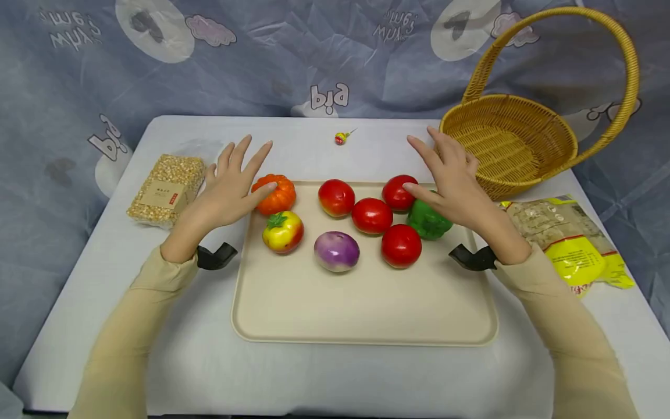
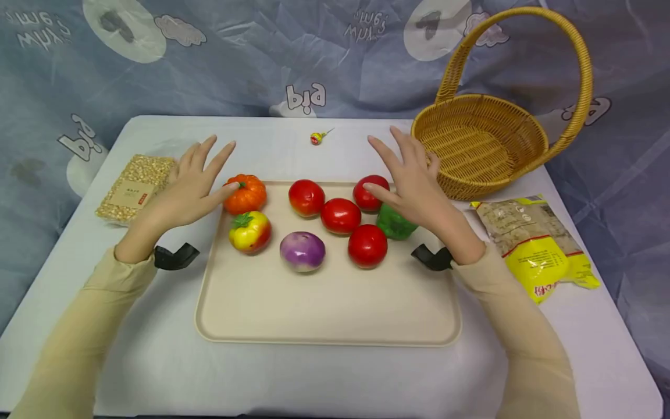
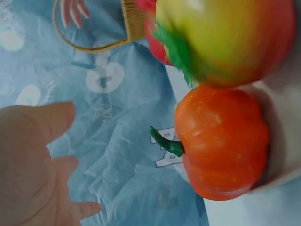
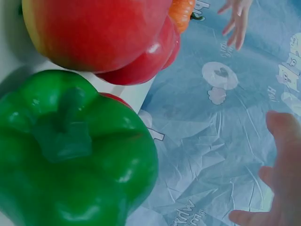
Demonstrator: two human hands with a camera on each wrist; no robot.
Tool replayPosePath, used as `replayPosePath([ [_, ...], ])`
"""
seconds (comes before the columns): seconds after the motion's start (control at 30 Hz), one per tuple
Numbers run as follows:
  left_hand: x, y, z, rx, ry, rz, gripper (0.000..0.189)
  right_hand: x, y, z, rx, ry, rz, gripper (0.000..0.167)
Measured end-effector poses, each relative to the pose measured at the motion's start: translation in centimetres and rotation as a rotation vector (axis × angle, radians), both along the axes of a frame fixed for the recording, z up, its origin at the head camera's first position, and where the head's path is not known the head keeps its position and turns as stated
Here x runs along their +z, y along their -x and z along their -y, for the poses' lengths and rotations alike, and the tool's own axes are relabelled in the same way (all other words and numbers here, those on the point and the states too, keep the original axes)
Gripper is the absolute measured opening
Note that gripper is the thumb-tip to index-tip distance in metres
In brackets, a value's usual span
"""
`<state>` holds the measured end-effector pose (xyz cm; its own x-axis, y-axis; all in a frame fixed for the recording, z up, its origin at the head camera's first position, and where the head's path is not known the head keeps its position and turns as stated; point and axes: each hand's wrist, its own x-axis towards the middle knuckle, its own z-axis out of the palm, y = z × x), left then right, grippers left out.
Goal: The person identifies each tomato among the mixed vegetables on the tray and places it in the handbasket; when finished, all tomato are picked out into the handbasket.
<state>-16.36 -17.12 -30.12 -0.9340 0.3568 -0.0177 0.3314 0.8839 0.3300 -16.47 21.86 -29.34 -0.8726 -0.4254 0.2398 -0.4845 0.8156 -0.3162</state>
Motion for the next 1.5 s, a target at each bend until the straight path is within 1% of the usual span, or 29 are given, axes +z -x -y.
replayPosePath([
  [0.1,-0.6,-0.9,0.9,0.022,-0.094,-0.030,0.067,-0.1,-0.5,-0.3,0.005,0.074,-0.063,0.067],
  [0.17,-1.1,-1.5,1.4,0.041,-0.162,-0.037,0.065,-0.3,-1.0,-0.5,0.016,0.128,-0.113,0.063],
  [0.23,-1.7,-2.1,1.9,0.058,-0.228,-0.054,0.061,-0.5,-1.4,-0.8,0.037,0.186,-0.165,0.063],
  [0.3,-2.4,-2.8,2.3,0.072,-0.278,-0.065,0.053,-0.5,-1.9,-0.9,0.048,0.245,-0.188,0.062],
  [0.4,-3.7,-3.9,2.9,0.078,-0.299,-0.063,0.042,-0.5,-2.7,-1.1,0.051,0.325,-0.207,0.057],
  [0.5,-5.0,-4.4,3.6,0.045,-0.293,-0.033,0.038,-0.3,-3.8,-1.1,0.026,0.391,-0.192,0.052],
  [0.57,-6.0,-4.5,4.3,0.006,-0.312,0.015,0.039,-0.4,-4.3,-1.2,0.028,0.421,-0.187,0.053],
  [0.6,-6.4,-4.5,4.6,-0.017,-0.342,0.052,0.039,-0.5,-4.5,-1.3,0.030,0.433,-0.178,0.054],
  [0.7,-7.9,-4.2,5.4,-0.081,-0.472,0.206,0.045,-1.2,-5.1,-1.5,0.056,0.468,-0.144,0.059],
  [0.77,-8.7,-4.0,5.8,-0.103,-0.561,0.310,0.050,-1.8,-5.4,-1.7,0.078,0.489,-0.110,0.064],
  [0.83,-9.4,-3.7,6.2,-0.118,-0.627,0.381,0.055,-2.4,-5.6,-1.9,0.102,0.502,-0.076,0.066],
  [0.93,-10.1,-3.1,6.7,-0.130,-0.698,0.452,0.061,-3.1,-5.8,-2.2,0.141,0.473,-0.021,0.068],
  [1.03,-10.5,-2.7,7.1,-0.150,-0.754,0.514,0.065,-3.5,-5.9,-2.3,0.176,0.383,0.031,0.070],
  [1.1,-10.7,-2.5,7.3,-0.165,-0.777,0.545,0.067,-3.7,-5.9,-2.3,0.196,0.321,0.056,0.070],
  [1.27,-10.7,-2.4,7.5,-0.182,-0.780,0.577,0.064,-3.6,-6.4,-2.1,0.221,0.217,0.132,0.064],
  [1.4,-10.8,-2.7,7.7,-0.178,-0.782,0.589,0.063,-3.7,-6.8,-1.6,0.193,0.122,0.214,0.062],
  [1.5,-10.9,-2.9,7.7,-0.183,-0.804,0.593,0.062,-4.1,-7.0,-1.3,0.175,0.044,0.237,0.062],
])
